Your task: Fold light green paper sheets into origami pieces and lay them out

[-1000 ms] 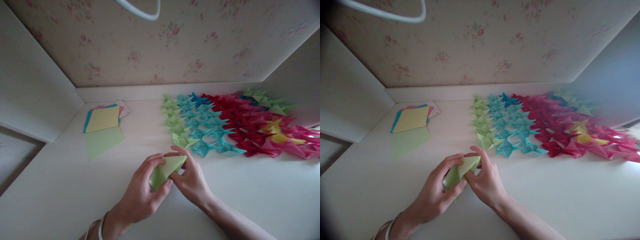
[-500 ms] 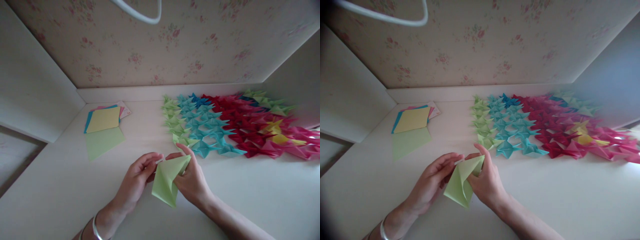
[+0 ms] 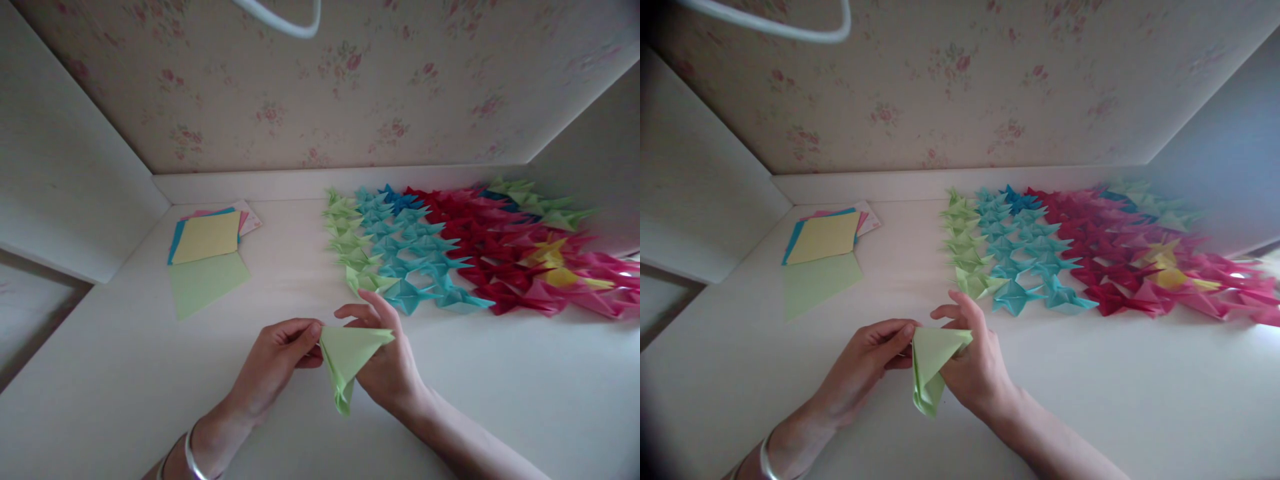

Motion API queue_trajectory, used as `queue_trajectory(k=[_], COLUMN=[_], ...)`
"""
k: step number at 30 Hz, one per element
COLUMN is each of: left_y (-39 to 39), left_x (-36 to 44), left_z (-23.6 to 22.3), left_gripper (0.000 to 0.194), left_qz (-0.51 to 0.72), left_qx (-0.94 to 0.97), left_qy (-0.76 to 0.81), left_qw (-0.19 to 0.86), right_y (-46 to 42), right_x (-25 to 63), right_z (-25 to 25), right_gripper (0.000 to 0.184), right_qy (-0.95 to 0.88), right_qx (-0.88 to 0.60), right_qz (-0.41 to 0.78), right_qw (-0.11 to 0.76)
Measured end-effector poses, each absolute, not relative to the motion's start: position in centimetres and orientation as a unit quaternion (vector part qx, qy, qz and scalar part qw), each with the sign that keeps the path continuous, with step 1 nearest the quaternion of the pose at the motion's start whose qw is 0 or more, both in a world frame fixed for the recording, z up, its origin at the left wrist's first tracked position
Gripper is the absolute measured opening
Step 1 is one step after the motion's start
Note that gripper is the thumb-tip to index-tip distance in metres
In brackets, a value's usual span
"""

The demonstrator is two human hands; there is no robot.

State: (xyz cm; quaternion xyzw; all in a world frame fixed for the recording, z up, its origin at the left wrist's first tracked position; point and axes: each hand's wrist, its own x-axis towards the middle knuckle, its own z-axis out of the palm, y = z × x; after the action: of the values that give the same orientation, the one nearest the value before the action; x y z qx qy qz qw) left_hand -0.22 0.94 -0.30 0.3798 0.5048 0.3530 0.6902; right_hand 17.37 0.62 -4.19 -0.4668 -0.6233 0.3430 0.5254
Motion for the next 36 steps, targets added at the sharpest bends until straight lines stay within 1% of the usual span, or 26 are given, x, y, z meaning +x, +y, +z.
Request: queue_trajectory(k=[3,7,13,20,25,28,30,33,34,36], left_y=[0.9,0.9,1.1,1.0,1.1,1.1,1.1,1.2,1.3,1.5], left_x=[-0.3,-0.4,-0.3,-0.2,-0.2,-0.2,-0.3,-0.5,-0.5,-0.7], left_z=[-0.3,-0.2,-0.2,-0.2,0.0,0.0,-0.1,-0.2,-0.2,-0.3], left_gripper=[0.031,0.027,0.024,0.024,0.021,0.022,0.023,0.026,0.027,0.029], left_qz=[0.348,0.364,0.371,0.375,0.365,0.368,0.374,0.376,0.377,0.386], left_qx=[0.348,0.294,0.255,0.253,0.264,0.276,0.279,0.290,0.299,0.324], left_qy=[0.495,0.480,0.444,0.433,0.448,0.461,0.468,0.479,0.485,0.503], left_qw=[0.716,0.742,0.775,0.780,0.772,0.759,0.750,0.738,0.730,0.702], right_y=[0.7,0.7,0.4,0.5,0.7,0.7,0.6,0.6,0.7,0.8], right_x=[17.5,17.7,18.2,18.4,18.5,18.6,18.5,18.5,18.5,18.6], right_z=[-4.2,-4.0,-3.8,-3.1,-2.7,-2.6,-2.6,-2.6,-2.5,-2.2], right_gripper=[0.077,0.077,0.062,0.052,0.049,0.041,0.044,0.054,0.055,0.050], right_qy=[-0.638,-0.673,-0.718,-0.766,-0.782,-0.781,-0.777,-0.780,-0.784,-0.792], right_qx=[-0.472,-0.478,-0.466,-0.433,-0.388,-0.403,-0.411,-0.404,-0.397,-0.378], right_qz=[0.295,0.227,0.200,0.150,0.108,0.126,0.145,0.169,0.178,0.200], right_qw=[0.532,0.517,0.477,0.450,0.475,0.460,0.453,0.447,0.442,0.436])
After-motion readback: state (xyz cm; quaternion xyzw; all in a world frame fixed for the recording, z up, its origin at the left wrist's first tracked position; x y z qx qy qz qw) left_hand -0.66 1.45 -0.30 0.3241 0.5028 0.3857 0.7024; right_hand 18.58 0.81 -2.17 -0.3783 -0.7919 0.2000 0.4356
